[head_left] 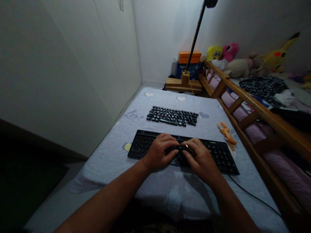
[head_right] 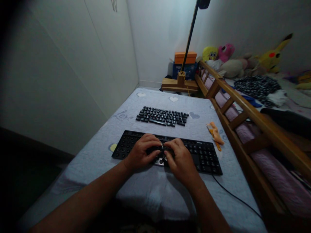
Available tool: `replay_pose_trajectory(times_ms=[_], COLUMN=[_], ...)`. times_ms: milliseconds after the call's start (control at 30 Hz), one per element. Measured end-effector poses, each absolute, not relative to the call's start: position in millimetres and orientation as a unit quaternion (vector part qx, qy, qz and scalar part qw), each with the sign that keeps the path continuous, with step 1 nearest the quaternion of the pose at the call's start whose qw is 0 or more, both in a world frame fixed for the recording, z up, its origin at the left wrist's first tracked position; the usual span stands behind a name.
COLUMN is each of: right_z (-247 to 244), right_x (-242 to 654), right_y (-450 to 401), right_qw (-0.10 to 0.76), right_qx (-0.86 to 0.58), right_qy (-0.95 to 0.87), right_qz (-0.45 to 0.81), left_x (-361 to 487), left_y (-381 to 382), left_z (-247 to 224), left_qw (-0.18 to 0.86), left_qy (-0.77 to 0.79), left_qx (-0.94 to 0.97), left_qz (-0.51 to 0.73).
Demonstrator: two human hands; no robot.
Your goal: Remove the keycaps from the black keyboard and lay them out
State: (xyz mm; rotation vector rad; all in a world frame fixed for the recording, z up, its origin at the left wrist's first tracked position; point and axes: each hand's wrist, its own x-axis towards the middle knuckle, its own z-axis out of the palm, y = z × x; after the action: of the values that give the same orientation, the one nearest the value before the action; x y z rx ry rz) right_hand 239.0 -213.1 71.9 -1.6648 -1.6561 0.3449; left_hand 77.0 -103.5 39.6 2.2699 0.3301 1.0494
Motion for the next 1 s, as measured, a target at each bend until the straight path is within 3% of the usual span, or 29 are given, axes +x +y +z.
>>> replay_pose_trajectory(times_ms=[367,533,633,1000], right_z=[72.1,65.2,57.3,39.6], right_x=[259.8,309.0,334.1,350.8], right_y=[-194.4,-159.0,-135.2,-94.8], right_qw=[0.296,0.211,0.137,0.059], right_qx=[-0.669,-0.744,-0.777,-0.808], right_qy=[-0.678,-0.634,-0.614,-0.586], right_qz=[0.073,0.011,0.005,0.011], left_x=[78.3,78.5,78.8,78.9], left_y=[-102.4,-101.6,-101.5,-100.0], left_z=[39.3,38.7,38.4,38.4], left_qw=[0.291,0.276,0.277,0.289], left_qy=[0.142,0.163,0.162,0.154], left_qx=[0.859,0.86,0.86,0.861], left_qz=[0.396,0.396,0.398,0.389])
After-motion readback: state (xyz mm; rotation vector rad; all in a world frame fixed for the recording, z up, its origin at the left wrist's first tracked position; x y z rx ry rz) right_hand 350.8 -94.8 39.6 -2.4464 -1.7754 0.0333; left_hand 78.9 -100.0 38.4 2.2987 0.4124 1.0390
